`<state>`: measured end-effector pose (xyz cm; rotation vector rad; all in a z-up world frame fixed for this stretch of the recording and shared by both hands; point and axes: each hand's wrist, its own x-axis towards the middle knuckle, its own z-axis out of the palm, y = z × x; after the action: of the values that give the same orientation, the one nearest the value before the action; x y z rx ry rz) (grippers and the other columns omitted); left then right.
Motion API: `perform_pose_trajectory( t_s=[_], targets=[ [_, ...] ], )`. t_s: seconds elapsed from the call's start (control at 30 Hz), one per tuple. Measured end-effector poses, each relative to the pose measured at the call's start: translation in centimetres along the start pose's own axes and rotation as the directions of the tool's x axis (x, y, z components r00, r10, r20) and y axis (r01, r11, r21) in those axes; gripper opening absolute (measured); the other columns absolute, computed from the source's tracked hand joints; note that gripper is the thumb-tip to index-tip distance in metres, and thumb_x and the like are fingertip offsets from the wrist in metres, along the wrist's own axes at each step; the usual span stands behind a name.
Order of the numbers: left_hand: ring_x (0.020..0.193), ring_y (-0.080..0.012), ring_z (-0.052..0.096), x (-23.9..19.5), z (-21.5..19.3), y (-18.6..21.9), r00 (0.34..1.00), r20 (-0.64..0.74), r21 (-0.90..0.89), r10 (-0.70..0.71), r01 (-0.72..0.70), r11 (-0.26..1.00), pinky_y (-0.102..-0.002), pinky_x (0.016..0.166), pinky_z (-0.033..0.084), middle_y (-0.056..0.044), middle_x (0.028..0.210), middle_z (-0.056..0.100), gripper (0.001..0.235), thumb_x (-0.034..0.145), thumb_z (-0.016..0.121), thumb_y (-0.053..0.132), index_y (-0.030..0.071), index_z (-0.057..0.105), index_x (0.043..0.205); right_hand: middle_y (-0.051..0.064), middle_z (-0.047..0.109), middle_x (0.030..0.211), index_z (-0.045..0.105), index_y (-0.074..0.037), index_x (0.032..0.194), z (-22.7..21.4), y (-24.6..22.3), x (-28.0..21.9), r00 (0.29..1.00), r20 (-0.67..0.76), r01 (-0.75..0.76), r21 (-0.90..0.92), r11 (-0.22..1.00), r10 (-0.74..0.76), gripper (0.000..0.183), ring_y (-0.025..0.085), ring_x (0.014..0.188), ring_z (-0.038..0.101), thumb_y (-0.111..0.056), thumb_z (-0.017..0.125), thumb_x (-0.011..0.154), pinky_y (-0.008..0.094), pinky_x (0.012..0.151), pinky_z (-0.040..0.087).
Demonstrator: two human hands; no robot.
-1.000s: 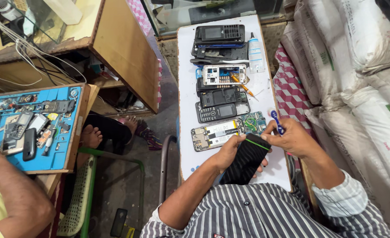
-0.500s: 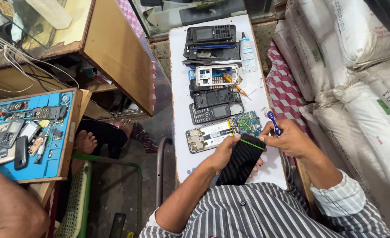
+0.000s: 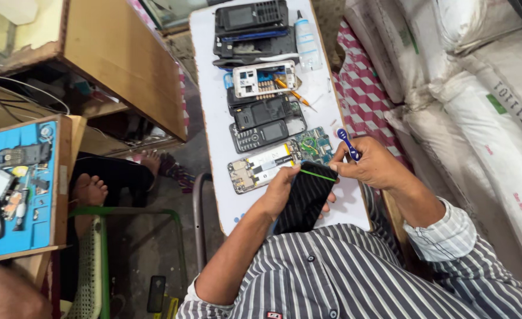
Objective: The person holds a blue smartphone and uses a toothbrush to scrub its edges and screen. They rotate the phone to access different sides and continue brushing along the frame and display surface.
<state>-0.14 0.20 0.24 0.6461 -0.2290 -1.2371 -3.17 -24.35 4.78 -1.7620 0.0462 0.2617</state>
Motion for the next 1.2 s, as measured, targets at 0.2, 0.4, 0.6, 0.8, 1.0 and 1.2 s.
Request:
perform_pose_trajectory(
  t_s=[0.2,0.4,0.6,0.8,1.0,1.2],
  targets=[
    [0.091,-0.0323,0.072,-0.9,1.3,1.1,0.999,0.031,-0.034,0.038,-0.037,0.999,-0.041,0.081,0.059,-0.027,0.113,0.07,0.079,0.104,0.027,0.053,-0.01,0.052,0.144,0.001,0.069,0.07,0.073,0.0,0.083,0.3,-0.5,0.1,0.995,0.051,0.087,0.055,0.995,-0.09,0.01,0.006,0.064,0.061,-0.009,0.076,0.085,0.024,0.057,0.047],
    [0.097,-0.0361,0.072,-1.3,1.5,1.6,0.987,0.133,-0.028,0.089,-0.086,0.996,-0.042,0.092,0.058,-0.031,0.118,0.068,0.084,0.101,0.033,0.053,-0.015,0.048,0.147,0.004,0.069,0.075,0.07,0.001,0.085,1.2,-2.0,-1.2,0.983,0.027,0.178,0.111,0.978,-0.182,0.009,0.009,0.068,0.065,-0.006,0.073,0.09,0.026,0.061,0.052],
    [0.1,-0.0381,0.072,-1.6,1.4,1.8,0.976,0.147,-0.076,0.159,-0.149,0.986,-0.044,0.096,0.058,-0.031,0.118,0.068,0.087,0.101,0.033,0.056,-0.016,0.048,0.147,0.002,0.071,0.078,0.073,0.0,0.09,2.3,-3.4,-0.9,0.973,-0.017,0.229,0.124,0.965,-0.229,0.009,0.006,0.07,0.065,-0.008,0.071,0.093,0.023,0.063,0.052],
    [0.102,-0.0383,0.072,-1.6,1.0,1.8,0.958,0.153,-0.162,0.241,-0.217,0.963,-0.047,0.095,0.059,-0.03,0.119,0.068,0.083,0.103,0.029,0.056,-0.011,0.047,0.149,0.0,0.066,0.066,0.075,-0.004,0.094,3.2,-3.9,-0.5,0.989,-0.125,0.096,0.086,0.992,-0.085,0.016,0.0,0.046,0.049,-0.019,0.068,0.095,0.017,0.04,0.036],
    [0.102,-0.0384,0.072,-1.3,0.5,1.3,0.954,0.16,-0.202,0.255,-0.221,0.954,-0.049,0.094,0.06,-0.03,0.12,0.067,0.08,0.106,0.026,0.055,-0.009,0.047,0.15,-0.001,0.067,0.069,0.073,-0.004,0.092,3.3,-3.3,0.2,0.979,-0.119,0.183,0.131,0.974,-0.168,0.017,0.0,0.051,0.048,-0.02,0.07,0.095,0.017,0.043,0.034],
    [0.104,-0.0374,0.071,-1.2,0.3,0.7,0.978,0.076,-0.151,0.192,-0.179,0.972,-0.047,0.094,0.059,-0.03,0.123,0.067,0.076,0.108,0.026,0.053,-0.006,0.048,0.15,-0.004,0.053,0.062,0.063,-0.005,0.078,3.8,-2.7,0.7,0.973,-0.161,0.181,0.093,0.979,-0.165,0.023,0.0,0.052,0.041,-0.015,0.079,0.092,0.019,0.045,0.028]
  ],
)
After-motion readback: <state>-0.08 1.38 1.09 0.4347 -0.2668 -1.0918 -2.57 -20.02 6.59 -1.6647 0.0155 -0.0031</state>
